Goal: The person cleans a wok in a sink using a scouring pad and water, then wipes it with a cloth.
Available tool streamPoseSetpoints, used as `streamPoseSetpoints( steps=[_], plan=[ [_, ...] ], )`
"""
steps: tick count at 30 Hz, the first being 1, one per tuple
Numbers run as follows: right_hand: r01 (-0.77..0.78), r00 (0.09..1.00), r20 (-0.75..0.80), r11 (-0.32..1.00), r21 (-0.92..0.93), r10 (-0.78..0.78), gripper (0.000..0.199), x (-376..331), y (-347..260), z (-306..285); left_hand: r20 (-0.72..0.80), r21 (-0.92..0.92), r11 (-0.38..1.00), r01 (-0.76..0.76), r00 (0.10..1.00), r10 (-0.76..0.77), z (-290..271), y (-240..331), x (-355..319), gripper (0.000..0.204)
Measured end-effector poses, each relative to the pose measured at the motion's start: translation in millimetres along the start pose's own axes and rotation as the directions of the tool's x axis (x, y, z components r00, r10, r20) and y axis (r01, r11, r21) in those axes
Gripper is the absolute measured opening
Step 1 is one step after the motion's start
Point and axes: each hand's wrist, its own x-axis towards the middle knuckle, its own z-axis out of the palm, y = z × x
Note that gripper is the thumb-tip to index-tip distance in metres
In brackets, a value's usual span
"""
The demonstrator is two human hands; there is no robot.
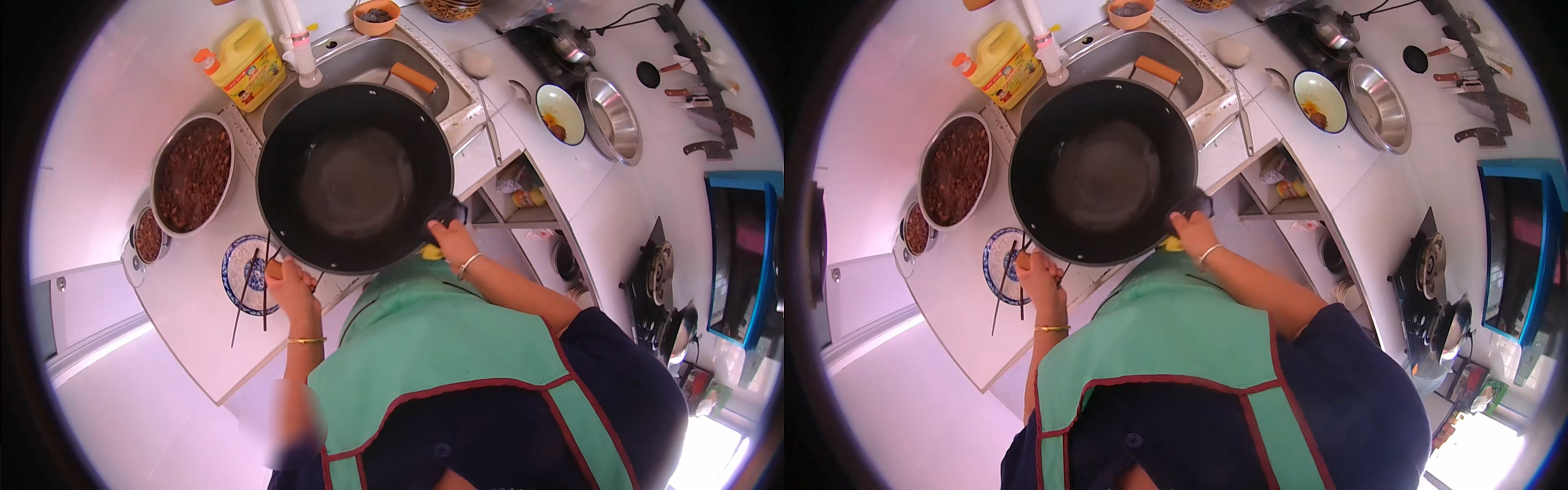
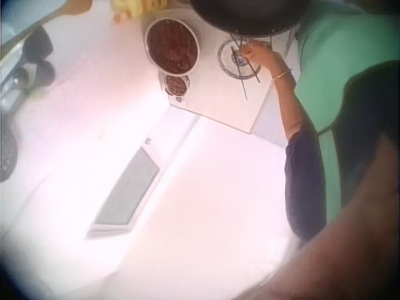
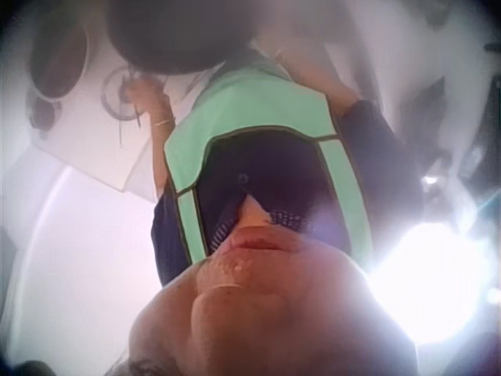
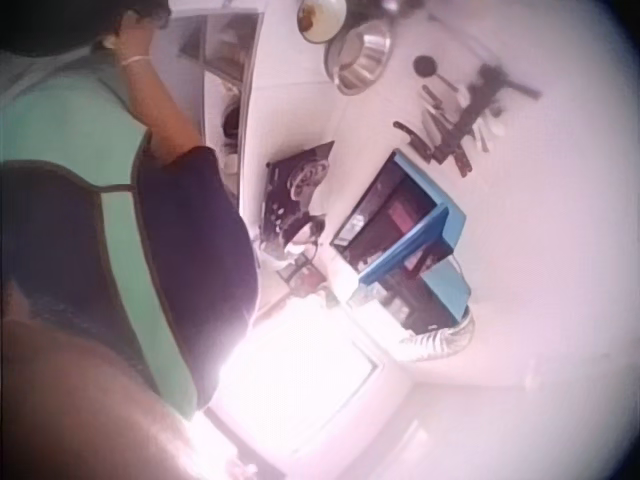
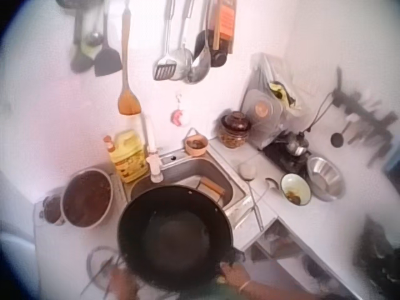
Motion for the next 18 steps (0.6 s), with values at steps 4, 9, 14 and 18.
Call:
streamPoseSetpoints(
  steps=[4,9,14,18],
  plan=[
    [-0.333,0.938,0.255,0.813,0.478,0.235,0.038,-80,-53,35,0.077,-0.071,0.997,0.028,0.997,-0.023,-3,3,-6,0.015],
    [-0.301,0.939,0.312,0.782,0.546,0.144,0.029,-47,-63,41,0.201,-0.026,0.998,0.052,0.978,-0.046,14,27,42,0.015],
    [-0.243,0.961,0.236,0.844,0.477,0.144,0.022,14,-104,64,0.227,-0.045,0.997,0.059,0.973,-0.047,47,38,102,0.013],
    [-0.232,0.969,0.194,0.846,0.481,0.155,0.023,67,-126,73,0.265,-0.07,0.99,0.118,0.96,-0.096,82,40,152,0.012]
  ],
)
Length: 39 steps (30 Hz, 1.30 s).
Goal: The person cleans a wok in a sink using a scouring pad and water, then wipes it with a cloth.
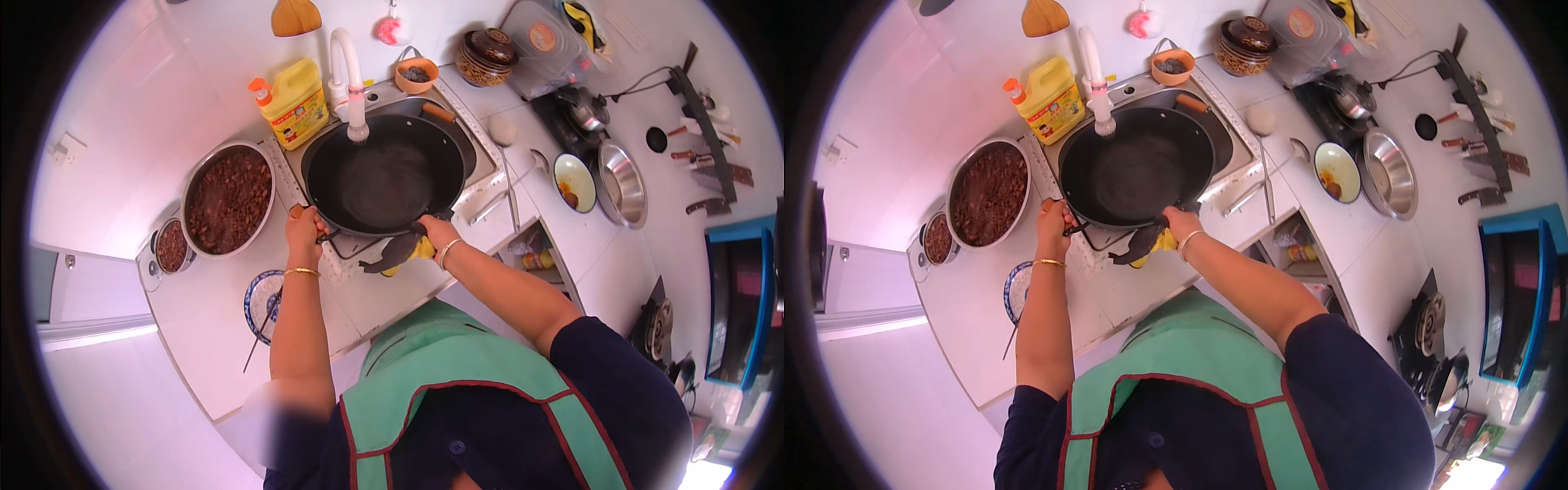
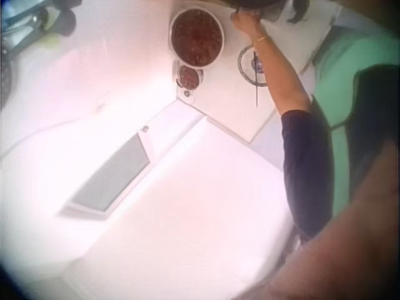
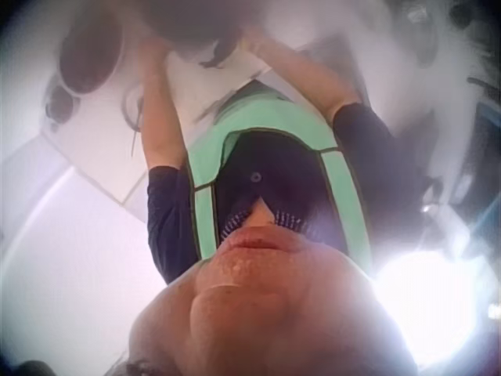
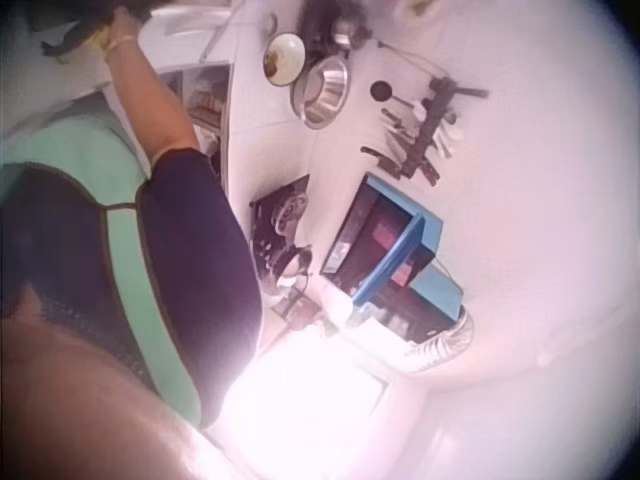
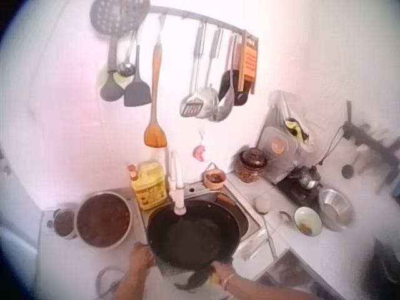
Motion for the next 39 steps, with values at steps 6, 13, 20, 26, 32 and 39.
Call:
streamPoseSetpoints(
  steps=[6,13,20,26,32,39],
  plan=[
    [-0.078,0.997,0.017,0.996,-0.044,0.079,0.022,77,15,-17,-0.044,0.118,0.993,-0.014,0.999,0.019,27,-8,40,0.011],
    [-0.413,0.883,0.183,0.901,-0.137,0.432,0.051,67,16,-13,-0.121,0.361,0.931,-0.046,0.988,0.096,14,-8,65,0.015],
    [-0.138,0.732,0.577,0.907,-0.397,0.363,0.031,15,-70,-60,-0.197,0.842,0.537,-0.049,0.899,0.391,7,-5,68,0.034],
    [-0.07,0.876,0.471,0.994,-0.079,0.099,0.029,-1,-127,-71,0.225,0.96,-0.117,-0.253,0.456,0.861,47,14,51,0.031],
    [0.179,0.906,0.396,0.983,-0.048,-0.146,0.033,0,-201,-102,0.376,0.457,0.659,-0.597,0.801,0.465,171,-19,-3,0.016],
    [0.319,0.893,0.303,0.943,0.098,-0.334,0.045,50,-272,-122,0.052,0.357,0.934,0.012,0.998,-0.033,328,-45,196,0.026]
  ],
)
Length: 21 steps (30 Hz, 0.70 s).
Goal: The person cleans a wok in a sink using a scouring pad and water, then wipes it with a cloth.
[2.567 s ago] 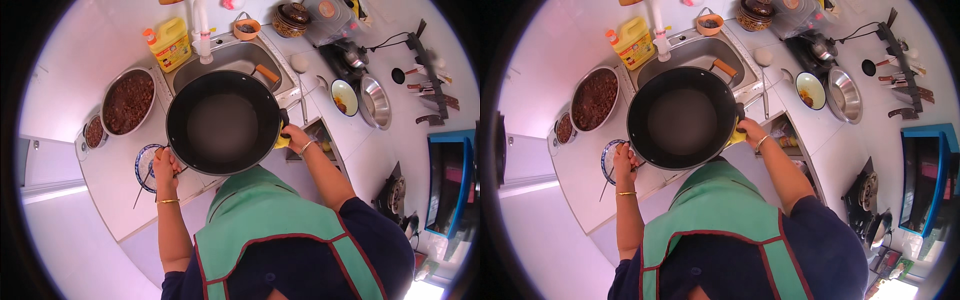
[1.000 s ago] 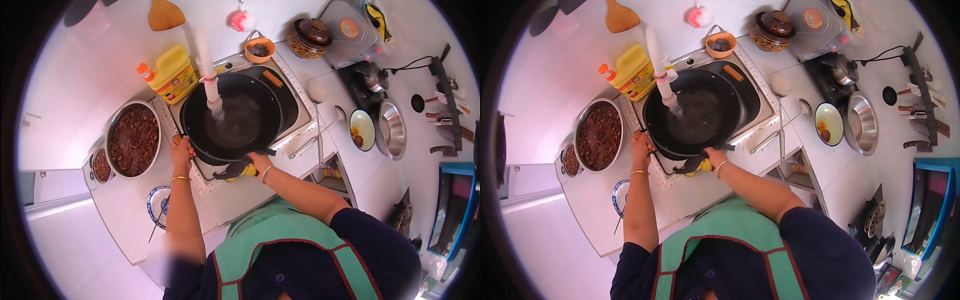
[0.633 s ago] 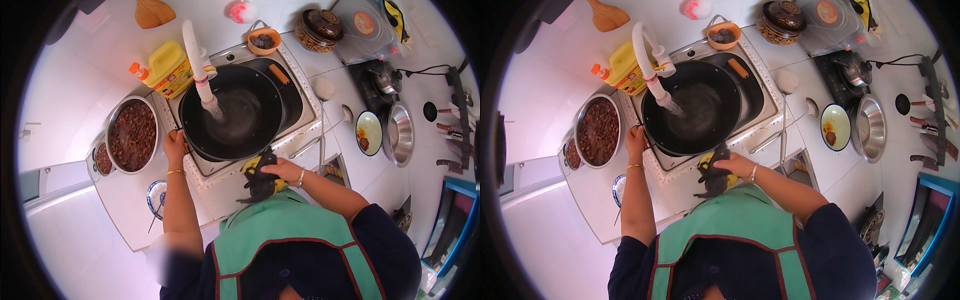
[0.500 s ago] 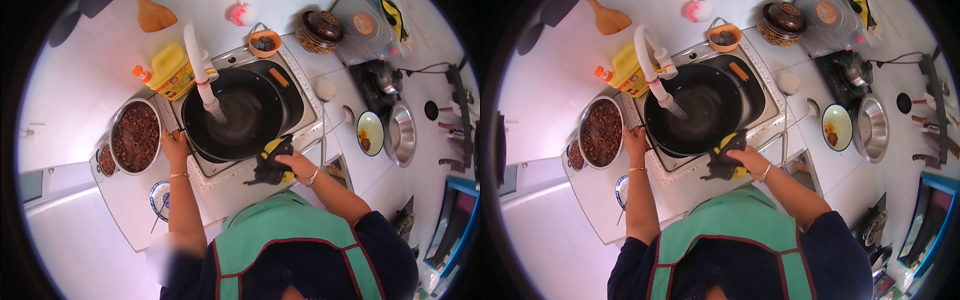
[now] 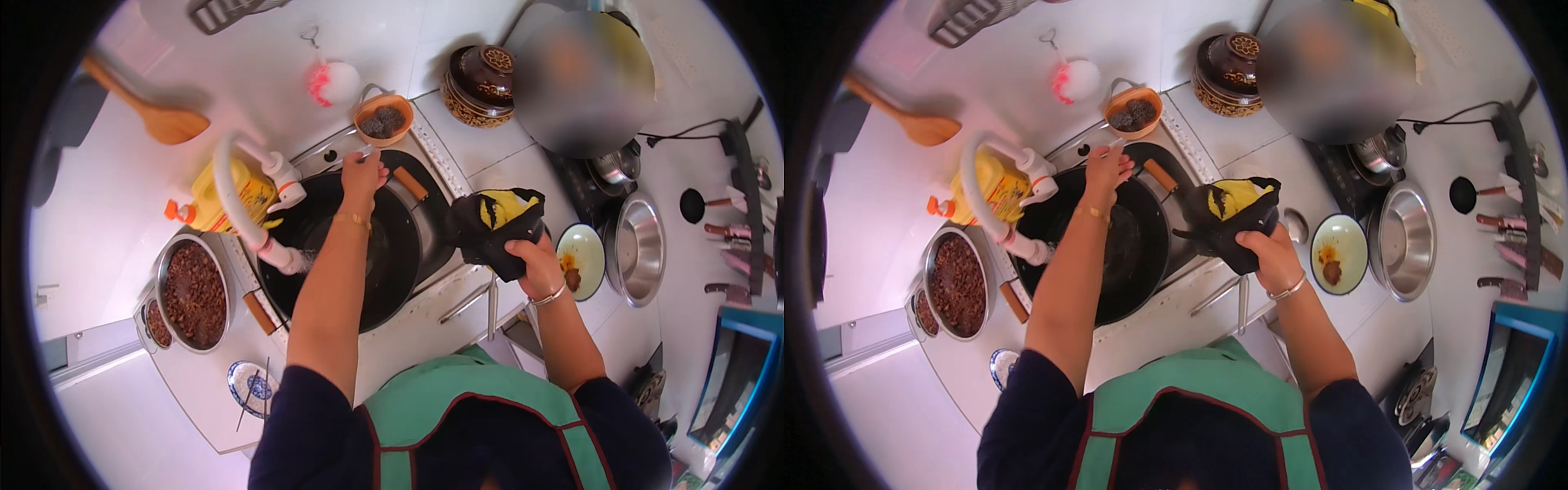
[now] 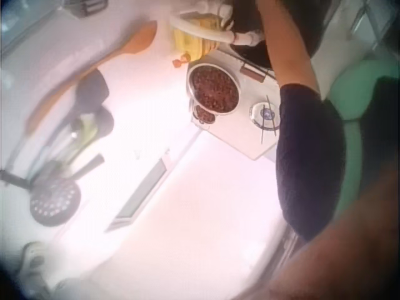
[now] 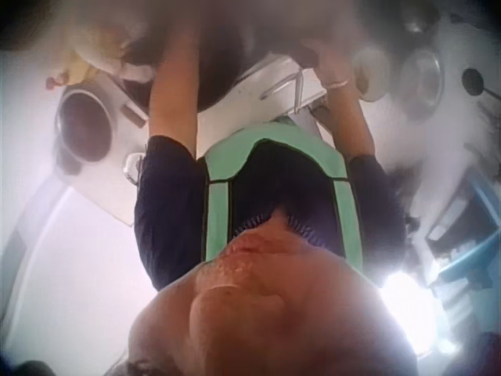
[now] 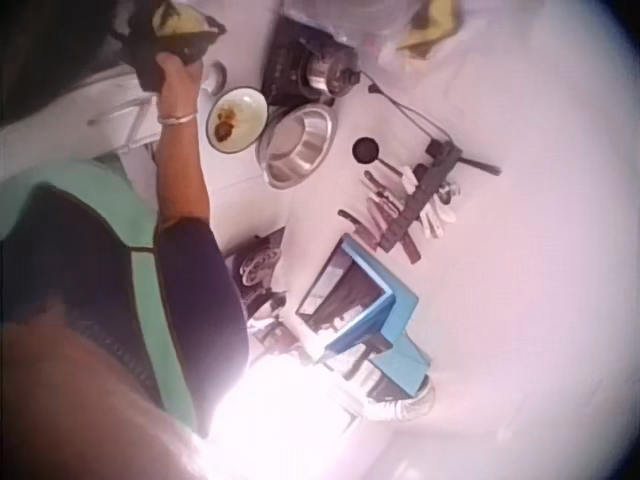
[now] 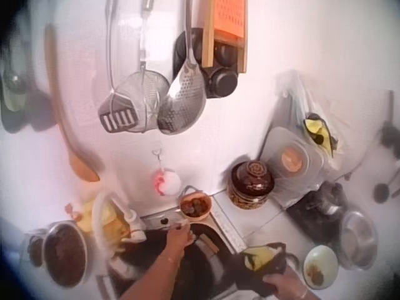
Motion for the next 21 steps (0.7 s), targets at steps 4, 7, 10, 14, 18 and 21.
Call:
streamPoseSetpoints(
  steps=[4,7,10,14,18,21],
  plan=[
    [0.023,0.999,0.03,0.996,0.08,-0.025,0.059,34,-10,-26,-0.064,0.103,0.988,0.116,0.992,-0.11,29,1,66,0.024],
    [0.091,0.993,0.052,0.979,0.181,-0.102,0.055,60,-22,-42,-0.131,0.103,0.994,0.024,0.991,-0.01,29,-12,81,0.02],
    [0.152,0.979,0.118,0.979,0.138,-0.169,0.054,97,-43,-46,0.11,0.125,0.98,-0.158,0.983,0.144,-2,-19,24,0.016],
    [0.44,0.814,0.579,0.691,-0.573,-0.039,0.03,180,-46,38,0.059,0.216,0.976,0.031,0.997,-0.045,-69,-25,-108,0.029],
    [0.845,0.531,0.83,-0.173,-0.506,0.168,0.023,272,58,159,0.017,0.376,0.907,0.188,0.978,-0.21,-90,-37,-166,0.047],
    [0.929,0.309,0.945,-0.179,-0.325,-0.108,0.022,363,158,168,0.111,0.398,0.91,0.117,0.978,-0.174,-72,-39,-157,0.04]
  ],
)
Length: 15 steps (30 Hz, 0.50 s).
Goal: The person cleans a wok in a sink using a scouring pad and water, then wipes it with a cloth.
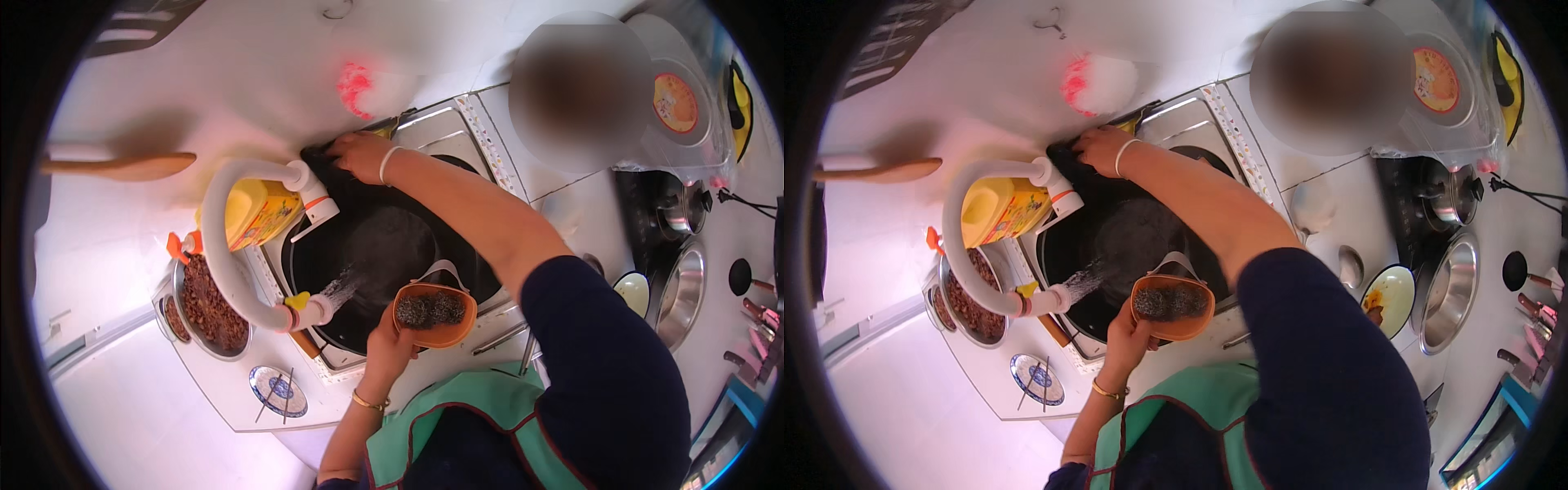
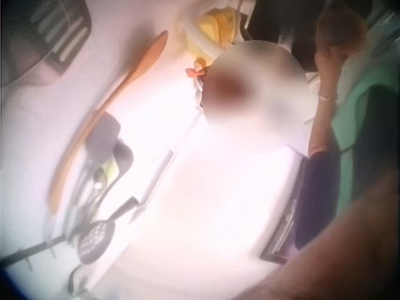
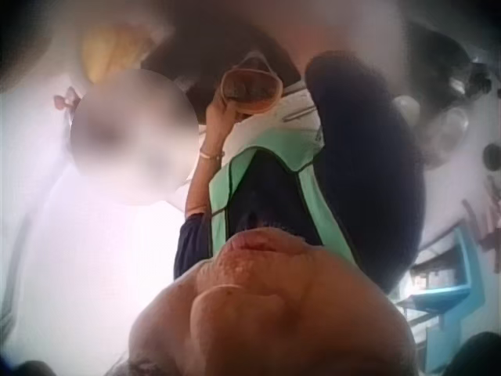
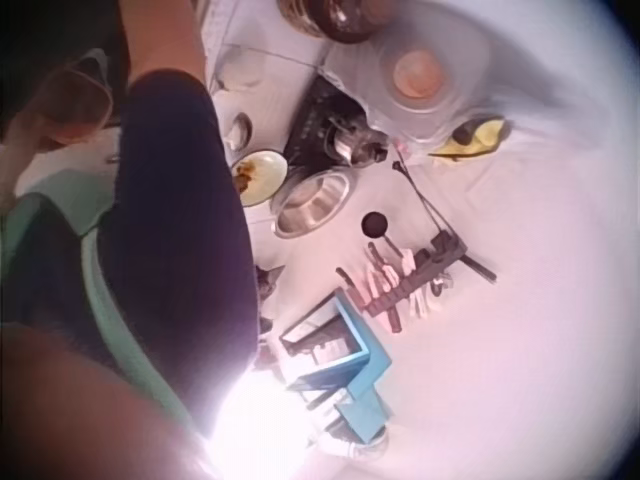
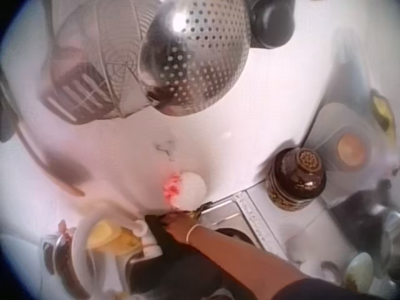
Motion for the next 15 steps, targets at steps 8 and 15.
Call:
streamPoseSetpoints(
  steps=[8,15],
  plan=[
    [0.028,0.984,0.177,0.996,-0.081,-0.013,0.028,-69,42,-51,-0.118,-0.176,0.984,-0.031,0.993,0.01,-6,4,14,0.03],
    [-0.517,0.832,0.12,0.836,-0.187,0.541,0.032,-198,15,-98,-0.254,-0.304,0.932,-0.199,0.959,0.122,10,58,104,0.028]
  ],
)
